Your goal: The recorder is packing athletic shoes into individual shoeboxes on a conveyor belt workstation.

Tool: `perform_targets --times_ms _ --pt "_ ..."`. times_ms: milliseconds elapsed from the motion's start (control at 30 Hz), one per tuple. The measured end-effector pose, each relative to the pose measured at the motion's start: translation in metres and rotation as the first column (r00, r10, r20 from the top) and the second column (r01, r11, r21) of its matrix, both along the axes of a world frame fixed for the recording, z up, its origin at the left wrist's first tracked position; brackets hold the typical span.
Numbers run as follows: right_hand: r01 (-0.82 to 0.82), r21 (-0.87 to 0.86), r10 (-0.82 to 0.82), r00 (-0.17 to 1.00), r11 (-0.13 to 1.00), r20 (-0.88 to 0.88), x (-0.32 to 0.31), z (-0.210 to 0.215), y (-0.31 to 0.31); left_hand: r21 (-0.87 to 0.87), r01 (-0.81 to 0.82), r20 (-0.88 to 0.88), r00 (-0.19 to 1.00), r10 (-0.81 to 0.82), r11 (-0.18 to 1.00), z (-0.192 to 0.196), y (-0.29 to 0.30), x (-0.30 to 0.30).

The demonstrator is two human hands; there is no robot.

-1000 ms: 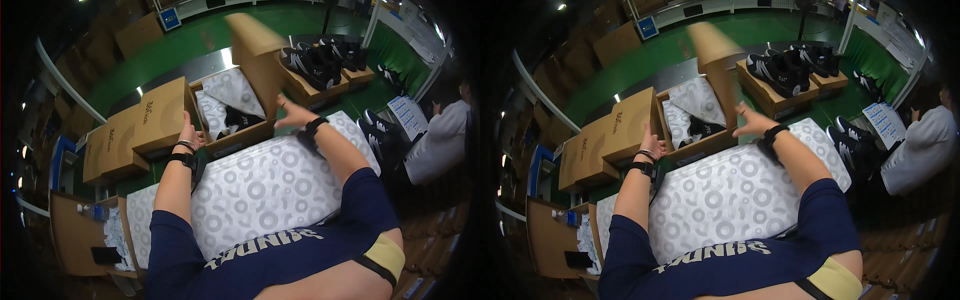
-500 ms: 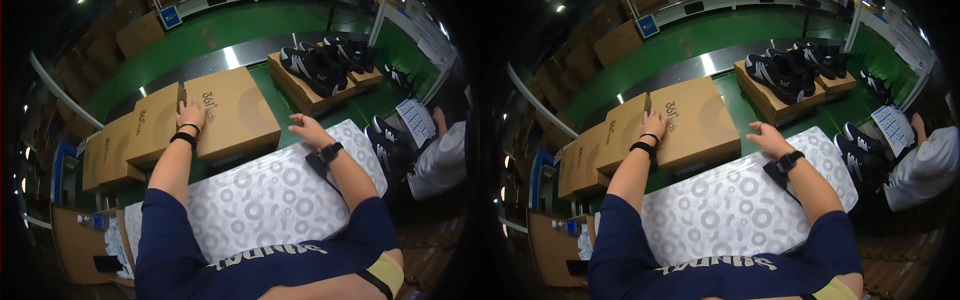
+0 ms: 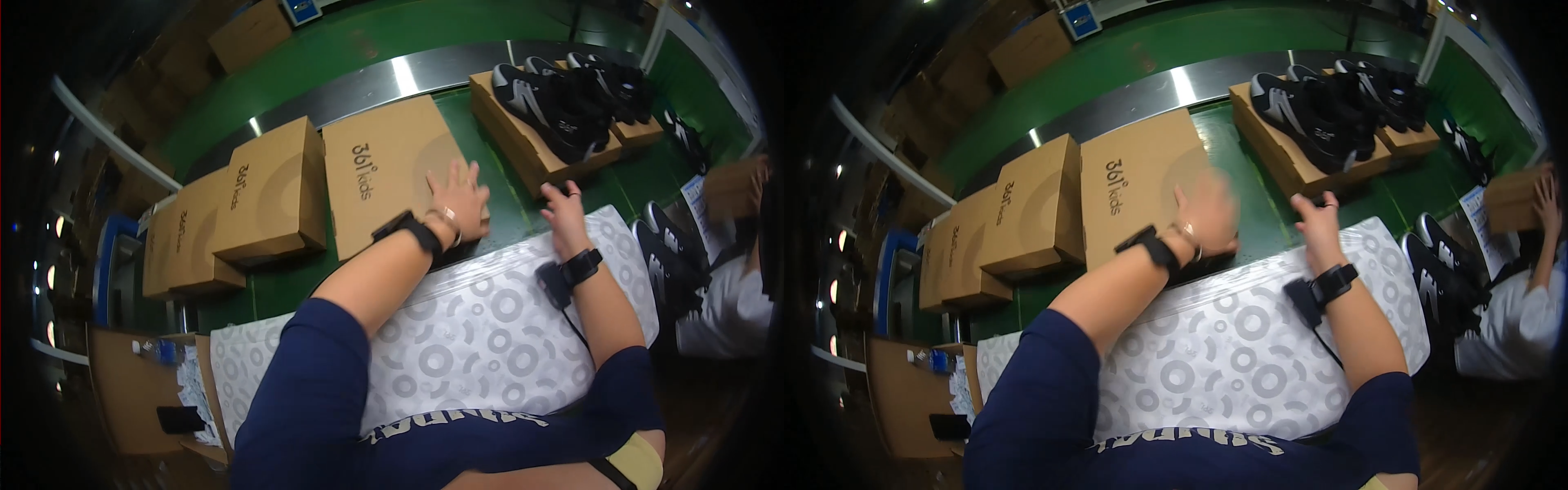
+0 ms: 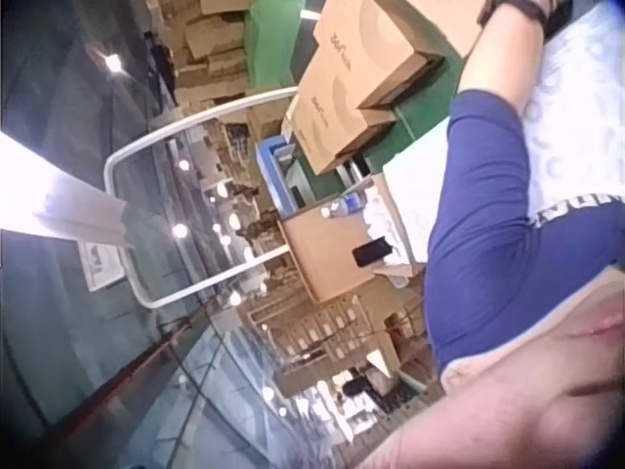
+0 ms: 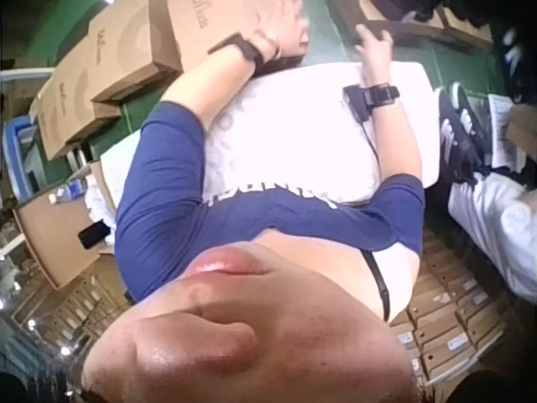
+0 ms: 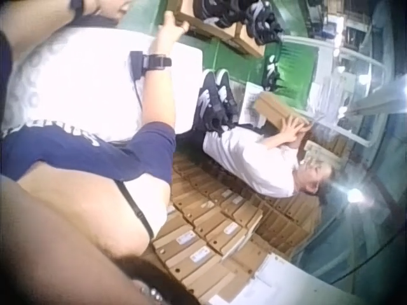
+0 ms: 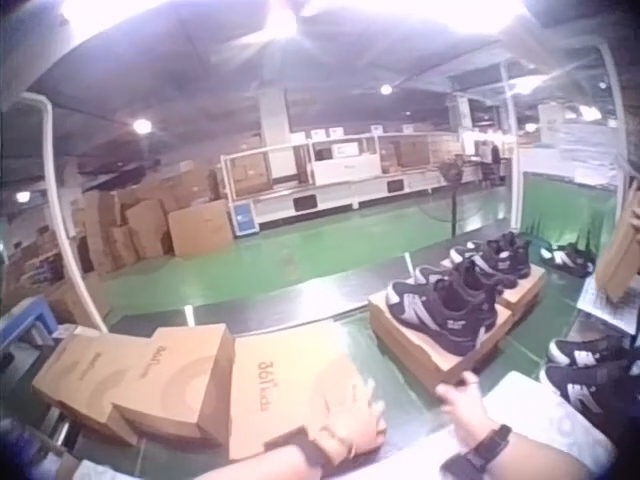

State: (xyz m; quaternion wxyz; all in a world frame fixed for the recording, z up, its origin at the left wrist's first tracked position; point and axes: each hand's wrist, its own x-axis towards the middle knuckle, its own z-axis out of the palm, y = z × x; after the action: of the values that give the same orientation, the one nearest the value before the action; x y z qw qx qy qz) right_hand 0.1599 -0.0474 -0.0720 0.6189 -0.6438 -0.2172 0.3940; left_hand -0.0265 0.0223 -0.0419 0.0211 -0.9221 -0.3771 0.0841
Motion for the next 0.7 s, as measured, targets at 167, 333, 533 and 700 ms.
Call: perform_targets --times_ms 167,333,533,700 --pt "0.109 -0.129 -0.148 0.926 0.986 -0.347 0.088 -0.014 0.051 0.027 -0.346 0.145 0.930 0.339 0.938 0.006 0.068 -0.046" --pt "0.140 -0.034 -0.142 0.897 0.990 -0.418 0.063 -0.043 0.087 0.128 -0.489 0.339 0.839 0.425 0.863 -0.019 0.096 -0.131" --pt "0.145 -0.082 -0.163 0.942 0.986 -0.293 -0.099 -0.013 0.059 0.062 -0.767 0.158 0.640 0.752 0.639 -0.027 0.091 -0.262" --pt "-0.308 0.222 0.084 0.736 0.925 0.672 -0.117 0.046 -0.001 -0.100 -0.904 -0.075 0.424 0.902 0.417 -0.038 0.090 -0.434"
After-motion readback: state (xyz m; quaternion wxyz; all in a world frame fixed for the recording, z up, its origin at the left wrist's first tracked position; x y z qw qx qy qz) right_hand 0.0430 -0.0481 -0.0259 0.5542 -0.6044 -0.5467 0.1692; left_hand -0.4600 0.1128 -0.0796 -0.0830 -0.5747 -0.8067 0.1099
